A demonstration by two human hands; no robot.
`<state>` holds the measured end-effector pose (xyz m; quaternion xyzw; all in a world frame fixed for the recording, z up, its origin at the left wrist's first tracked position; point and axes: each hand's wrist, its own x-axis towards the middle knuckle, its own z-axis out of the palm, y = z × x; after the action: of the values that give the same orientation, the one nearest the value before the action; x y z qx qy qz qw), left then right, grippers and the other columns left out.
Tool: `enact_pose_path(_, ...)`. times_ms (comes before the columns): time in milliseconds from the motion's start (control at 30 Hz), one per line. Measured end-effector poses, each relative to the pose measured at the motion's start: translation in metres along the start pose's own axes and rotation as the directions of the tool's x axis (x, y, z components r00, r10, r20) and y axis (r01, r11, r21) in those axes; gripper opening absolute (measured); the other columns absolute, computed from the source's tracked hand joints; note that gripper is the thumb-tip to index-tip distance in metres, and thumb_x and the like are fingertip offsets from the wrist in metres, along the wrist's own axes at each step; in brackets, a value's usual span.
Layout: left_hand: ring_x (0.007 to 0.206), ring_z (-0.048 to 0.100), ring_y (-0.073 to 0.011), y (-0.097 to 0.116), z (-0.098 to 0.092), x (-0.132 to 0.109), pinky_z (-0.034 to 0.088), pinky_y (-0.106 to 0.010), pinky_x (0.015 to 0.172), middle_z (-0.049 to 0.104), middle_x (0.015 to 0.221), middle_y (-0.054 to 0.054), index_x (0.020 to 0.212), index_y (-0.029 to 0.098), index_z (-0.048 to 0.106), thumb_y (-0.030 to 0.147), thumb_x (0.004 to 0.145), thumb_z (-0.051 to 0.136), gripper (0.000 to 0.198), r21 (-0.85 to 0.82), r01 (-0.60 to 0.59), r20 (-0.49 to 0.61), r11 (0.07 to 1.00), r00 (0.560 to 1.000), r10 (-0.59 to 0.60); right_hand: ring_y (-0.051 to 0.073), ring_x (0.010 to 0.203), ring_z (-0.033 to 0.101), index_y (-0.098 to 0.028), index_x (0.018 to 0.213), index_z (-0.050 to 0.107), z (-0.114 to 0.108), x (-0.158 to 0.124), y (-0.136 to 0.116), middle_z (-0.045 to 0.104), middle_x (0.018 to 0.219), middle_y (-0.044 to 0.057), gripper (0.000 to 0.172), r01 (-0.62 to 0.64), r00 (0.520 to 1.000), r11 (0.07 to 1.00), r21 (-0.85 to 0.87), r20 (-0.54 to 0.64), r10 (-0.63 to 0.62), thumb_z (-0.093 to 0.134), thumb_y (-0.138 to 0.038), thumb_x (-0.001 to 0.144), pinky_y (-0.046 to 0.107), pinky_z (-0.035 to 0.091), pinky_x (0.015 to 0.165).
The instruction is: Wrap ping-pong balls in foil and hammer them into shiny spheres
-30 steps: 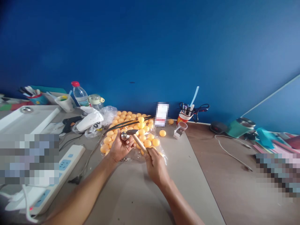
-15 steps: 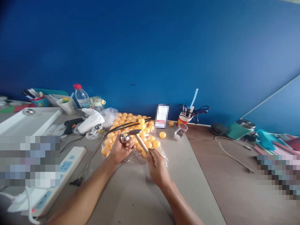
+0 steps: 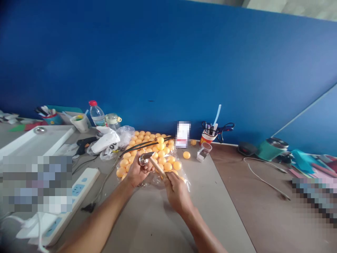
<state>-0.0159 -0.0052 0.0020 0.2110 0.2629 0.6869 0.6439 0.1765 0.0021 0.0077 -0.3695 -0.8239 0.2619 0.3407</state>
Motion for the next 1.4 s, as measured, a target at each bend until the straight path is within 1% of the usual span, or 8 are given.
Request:
enact_pose_path(300,0.040,0.031,-0.0076,-0.002,-0.004,0.001,0.044,-0.029,0.059,0.039,0.044,0.004,0.052,0.017,0.045,0.066,0.087,0.042,0.059,0.052,-0.018,0.031,0.999,0.999,0.016,0.015,0.062,0.052,-0.020,0.070,0.049,0.002,0.000,0.000,0.056,0.069,0.002,0.029,-0.010,1.000,1.000,0.021,0.012,0.010,0.041,-0.033,0.095,0.023,0.038,0.056)
enact_pose_path(467,0.040,0.031,-0.0073,-0.002,0.000,0.000,0.044,-0.029,0.057,0.039,0.046,0.004,0.055,0.017,0.045,0.063,0.086,0.047,0.055,0.025,-0.036,0.065,0.999,0.997,0.034,0.015,0.063,0.053,-0.020,0.074,0.051,0.002,0.000,0.002,0.057,0.069,0.002,0.030,-0.018,0.999,0.998,0.056,-0.031,0.020,0.039,-0.034,0.096,0.023,0.040,0.057)
enact_pose_path(600,0.040,0.032,-0.0072,-0.001,0.003,-0.002,0.045,-0.030,0.058,0.039,0.045,0.004,0.056,0.017,0.048,0.062,0.084,0.051,0.053,0.011,-0.016,0.037,1.000,0.999,0.016,0.015,0.063,0.054,-0.020,0.073,0.052,0.000,0.002,0.002,0.058,0.070,0.002,0.030,-0.015,0.999,0.999,0.044,-0.031,0.016,0.041,-0.035,0.096,0.022,0.040,0.058)
enact_pose_path(767,0.048,0.044,-0.0104,-0.003,0.000,-0.001,0.046,-0.028,0.059,0.049,0.054,0.001,0.077,0.016,0.059,0.056,0.085,0.056,0.041,-0.065,-0.015,-0.002,0.998,1.000,0.015,0.014,0.058,0.052,-0.020,0.072,0.052,-0.008,0.005,0.004,0.055,0.064,0.001,0.033,-0.041,0.985,0.997,0.061,-0.166,0.051,0.039,-0.038,0.096,0.021,0.040,0.054)
enact_pose_path(900,0.064,0.058,-0.0147,-0.004,-0.010,0.003,0.050,-0.032,0.069,0.061,0.072,-0.003,0.094,0.018,0.061,0.044,0.084,0.063,0.028,-0.160,0.022,-0.015,0.987,1.000,-0.025,0.015,0.061,0.055,-0.018,0.086,0.061,-0.013,0.012,0.019,0.059,0.070,0.002,0.028,-0.036,0.959,0.999,-0.002,-0.282,0.034,0.042,-0.037,0.093,0.022,0.043,0.058)
enact_pose_path(1000,0.068,0.062,-0.0155,-0.004,-0.013,0.004,0.052,-0.035,0.074,0.065,0.082,-0.004,0.102,0.020,0.060,0.033,0.079,0.070,0.028,-0.181,-0.002,-0.025,0.983,1.000,-0.002,0.017,0.069,0.059,-0.017,0.091,0.062,-0.014,0.018,0.039,0.064,0.079,0.005,0.028,-0.099,0.941,0.993,-0.058,-0.331,0.074,0.042,-0.037,0.093,0.024,0.045,0.063)
enact_pose_path(1167,0.061,0.057,-0.0100,-0.003,-0.009,0.002,0.049,-0.027,0.064,0.064,0.082,-0.003,0.098,0.019,0.061,0.021,0.071,0.076,0.031,-0.111,-0.055,-0.076,0.992,0.996,0.046,0.019,0.077,0.061,-0.017,0.096,0.063,-0.020,0.023,0.066,0.068,0.094,0.011,0.030,-0.221,0.912,0.960,-0.171,-0.385,0.142,0.040,-0.036,0.093,0.027,0.045,0.068)
enact_pose_path(1400,0.049,0.045,-0.0059,-0.003,-0.008,0.004,0.040,-0.022,0.052,0.056,0.067,0.003,0.086,0.018,0.058,0.026,0.071,0.075,0.025,-0.034,-0.091,-0.112,0.995,0.990,0.086,0.018,0.077,0.062,-0.021,0.100,0.064,-0.024,0.025,0.075,0.068,0.097,0.007,0.030,-0.372,0.895,0.881,-0.293,-0.366,0.256,0.037,-0.031,0.094,0.025,0.042,0.064)
